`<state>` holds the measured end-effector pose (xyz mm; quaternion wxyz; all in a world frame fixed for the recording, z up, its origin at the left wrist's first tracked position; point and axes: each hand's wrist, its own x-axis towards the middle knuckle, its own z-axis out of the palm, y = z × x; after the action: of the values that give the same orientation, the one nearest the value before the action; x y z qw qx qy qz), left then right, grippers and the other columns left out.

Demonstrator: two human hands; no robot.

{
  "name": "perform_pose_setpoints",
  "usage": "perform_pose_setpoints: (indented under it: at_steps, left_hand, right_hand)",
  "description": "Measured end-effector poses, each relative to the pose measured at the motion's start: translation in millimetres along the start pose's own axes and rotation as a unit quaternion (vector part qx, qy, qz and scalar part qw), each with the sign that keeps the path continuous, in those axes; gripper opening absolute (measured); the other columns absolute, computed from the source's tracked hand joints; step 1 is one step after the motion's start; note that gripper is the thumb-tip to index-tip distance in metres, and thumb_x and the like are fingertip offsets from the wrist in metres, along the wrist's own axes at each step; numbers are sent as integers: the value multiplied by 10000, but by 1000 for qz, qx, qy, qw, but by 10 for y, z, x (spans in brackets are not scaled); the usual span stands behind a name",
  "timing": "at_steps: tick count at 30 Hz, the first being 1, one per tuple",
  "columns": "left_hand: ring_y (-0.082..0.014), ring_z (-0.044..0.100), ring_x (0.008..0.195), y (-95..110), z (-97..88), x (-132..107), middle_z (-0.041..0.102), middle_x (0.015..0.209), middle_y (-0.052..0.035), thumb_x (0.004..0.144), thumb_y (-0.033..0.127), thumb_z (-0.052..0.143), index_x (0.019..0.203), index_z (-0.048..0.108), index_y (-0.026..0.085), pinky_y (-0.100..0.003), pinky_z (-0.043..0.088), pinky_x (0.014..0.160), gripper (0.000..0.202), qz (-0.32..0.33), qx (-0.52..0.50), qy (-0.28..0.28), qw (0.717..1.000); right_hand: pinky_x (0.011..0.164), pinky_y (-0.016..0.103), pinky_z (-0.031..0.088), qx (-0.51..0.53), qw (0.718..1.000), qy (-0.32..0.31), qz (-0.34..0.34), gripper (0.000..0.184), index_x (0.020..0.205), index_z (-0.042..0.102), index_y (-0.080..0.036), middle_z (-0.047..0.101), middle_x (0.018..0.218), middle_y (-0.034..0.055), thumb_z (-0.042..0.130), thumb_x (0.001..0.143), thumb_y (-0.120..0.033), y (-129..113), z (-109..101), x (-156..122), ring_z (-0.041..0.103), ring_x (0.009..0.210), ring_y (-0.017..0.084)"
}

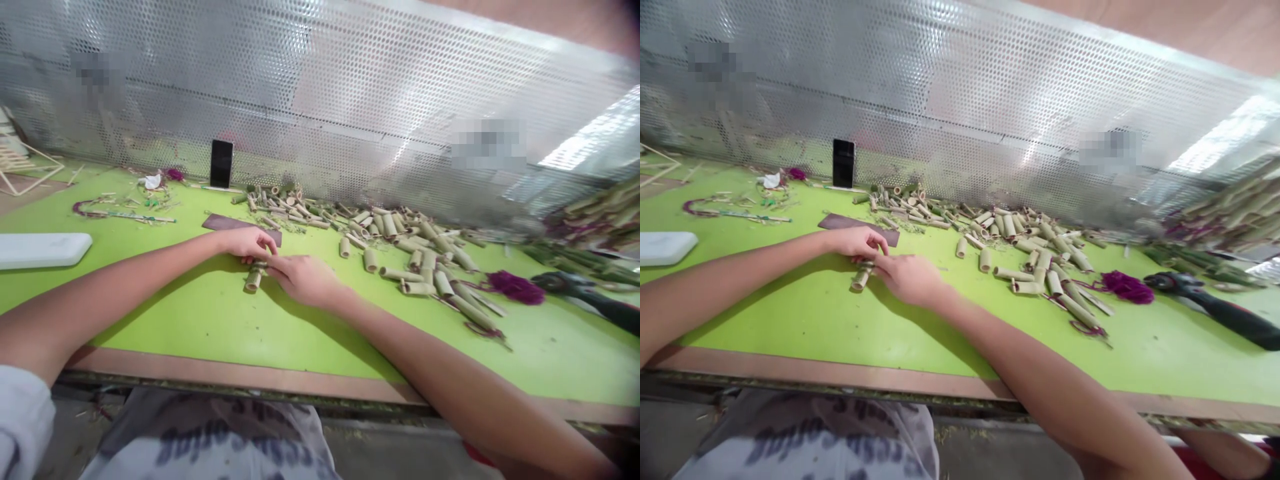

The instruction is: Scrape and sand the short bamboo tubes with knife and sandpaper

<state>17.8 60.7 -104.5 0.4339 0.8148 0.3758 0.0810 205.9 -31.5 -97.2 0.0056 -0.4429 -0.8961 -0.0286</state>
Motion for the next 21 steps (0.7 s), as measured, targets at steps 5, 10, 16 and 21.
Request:
perform_pose_setpoints:
  at_steps: [5, 10, 16, 21]
  left_hand:
    - [-93, 501, 462, -9, 10, 6, 618, 634, 29, 770, 268, 674, 1024, 689, 165, -201, 393, 447, 275, 7, -6, -2, 1000]
    - [-91, 492, 452, -17, 10, 8, 613, 625, 33, 781, 307, 674, 1027, 694, 166, -208, 386, 454, 285, 3, 4, 12, 1000]
    - [-90, 494, 472, -37, 16, 26, 605, 631, 36, 756, 262, 685, 1002, 708, 178, -210, 393, 476, 261, 5, -17, 1, 1000]
    - [-98, 517, 496, -76, -25, 24, 610, 656, 28, 786, 333, 711, 1009, 705, 178, -227, 412, 504, 271, 0, -40, -9, 999]
  right_hand:
    - [627, 283, 346, -1, 1000, -1, -18, 378, 1239, 637, -249, 747, 917, 63, 346, 1050, -397, 3, -7, 6, 644, 723, 204]
    - [630, 280, 350, -15, 1000, 7, 23, 371, 1243, 637, -247, 750, 944, 65, 349, 1046, -374, 22, -4, 15, 649, 737, 206]
    - [615, 268, 332, 2, 999, 8, -51, 330, 1162, 657, -242, 735, 845, 39, 380, 1043, -376, 55, 31, -35, 628, 684, 177]
    - [608, 262, 319, 11, 996, 22, -80, 287, 1094, 670, -226, 728, 841, 35, 414, 1036, -340, 73, 40, -60, 600, 662, 158]
